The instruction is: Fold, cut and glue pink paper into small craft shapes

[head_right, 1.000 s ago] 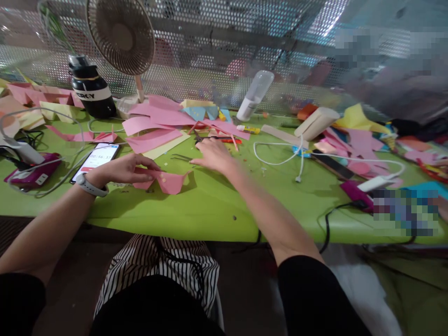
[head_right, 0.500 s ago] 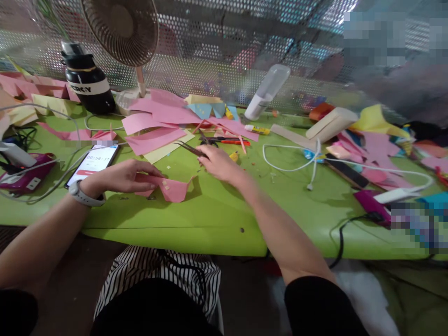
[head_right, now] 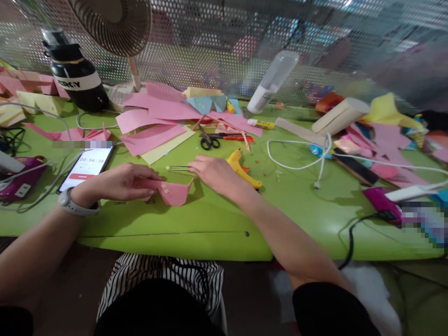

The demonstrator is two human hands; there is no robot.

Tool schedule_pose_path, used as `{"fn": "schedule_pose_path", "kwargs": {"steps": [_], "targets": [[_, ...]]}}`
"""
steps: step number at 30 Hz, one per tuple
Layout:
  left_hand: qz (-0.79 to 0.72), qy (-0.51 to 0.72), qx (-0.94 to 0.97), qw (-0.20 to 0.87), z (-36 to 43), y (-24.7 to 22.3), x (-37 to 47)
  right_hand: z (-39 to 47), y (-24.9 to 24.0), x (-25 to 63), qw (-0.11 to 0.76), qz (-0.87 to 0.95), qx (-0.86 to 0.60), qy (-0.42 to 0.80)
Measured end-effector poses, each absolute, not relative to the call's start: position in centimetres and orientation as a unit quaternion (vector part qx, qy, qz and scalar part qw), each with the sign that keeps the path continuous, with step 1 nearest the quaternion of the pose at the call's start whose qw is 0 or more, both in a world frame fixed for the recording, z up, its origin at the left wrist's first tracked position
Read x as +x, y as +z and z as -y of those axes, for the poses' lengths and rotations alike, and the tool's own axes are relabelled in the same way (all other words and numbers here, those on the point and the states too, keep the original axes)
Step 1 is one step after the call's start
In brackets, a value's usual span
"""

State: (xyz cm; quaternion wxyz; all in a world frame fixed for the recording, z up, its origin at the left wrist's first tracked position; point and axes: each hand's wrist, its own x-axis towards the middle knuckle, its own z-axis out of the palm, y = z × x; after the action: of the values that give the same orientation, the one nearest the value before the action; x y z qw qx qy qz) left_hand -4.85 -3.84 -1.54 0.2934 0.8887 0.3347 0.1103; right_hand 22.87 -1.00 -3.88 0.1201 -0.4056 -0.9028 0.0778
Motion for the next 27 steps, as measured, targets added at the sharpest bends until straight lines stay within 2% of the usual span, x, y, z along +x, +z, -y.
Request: {"fn": "schedule_pose_path", "kwargs": {"steps": [14,21,27], "targets": [[-0.341,0.108,0.888,0.290,3.8,-1.5,-4.7,1.7,-3.8,22.0,0.077,0.906,-0.414,0.047],[-0.340,0.108,0.888,0.291,3.7,-1.6,-4.7,1.3,-4.2,22.0,0.116,0.898,-0.422,0.054],[-0.341,0.105,0.887,0.294,3.7,-1.8,-4.8,1.2,-4.6,21.8,0.071,0.904,-0.419,0.035]]}}
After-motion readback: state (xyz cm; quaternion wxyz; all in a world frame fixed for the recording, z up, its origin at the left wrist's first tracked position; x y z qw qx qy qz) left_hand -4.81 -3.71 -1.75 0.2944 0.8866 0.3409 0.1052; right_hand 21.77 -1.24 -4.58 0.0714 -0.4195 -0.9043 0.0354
